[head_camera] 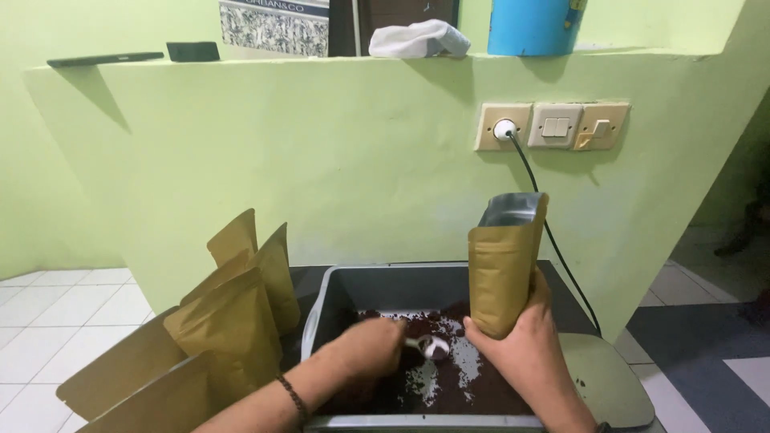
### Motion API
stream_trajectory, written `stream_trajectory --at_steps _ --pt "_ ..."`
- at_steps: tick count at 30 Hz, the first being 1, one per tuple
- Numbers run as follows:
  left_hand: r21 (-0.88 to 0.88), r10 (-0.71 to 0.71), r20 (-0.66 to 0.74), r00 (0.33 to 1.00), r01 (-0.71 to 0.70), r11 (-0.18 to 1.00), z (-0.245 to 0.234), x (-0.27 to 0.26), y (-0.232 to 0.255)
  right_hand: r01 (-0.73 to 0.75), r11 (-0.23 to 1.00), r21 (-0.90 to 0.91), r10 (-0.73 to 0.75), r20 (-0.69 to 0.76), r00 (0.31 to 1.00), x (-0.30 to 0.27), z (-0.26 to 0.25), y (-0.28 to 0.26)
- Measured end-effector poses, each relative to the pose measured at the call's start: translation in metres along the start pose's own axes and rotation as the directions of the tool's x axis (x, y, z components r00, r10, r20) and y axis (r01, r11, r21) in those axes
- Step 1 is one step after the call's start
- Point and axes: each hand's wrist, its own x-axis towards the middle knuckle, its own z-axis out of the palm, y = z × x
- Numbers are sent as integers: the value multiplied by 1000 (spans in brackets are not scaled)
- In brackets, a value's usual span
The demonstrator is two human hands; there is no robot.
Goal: Filling and weighing coffee bags with ground coffee using a spoon and a digital scale to ensure precise weight.
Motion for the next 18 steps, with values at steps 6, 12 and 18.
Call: stream_trajectory --at_steps 6,12,18 --pt "248 -237 281 930 168 954 -14 -3 7 -95 994 -51 98 54 994 -2 2 4" --pt "244 -220 5 975 212 946 19 42 -9 -115 991 -68 119 64 991 -3 5 4" --pt "227 -245 126 961 212 950 -24 22 0 -62 998 -2 62 61 996 -3 5 13"
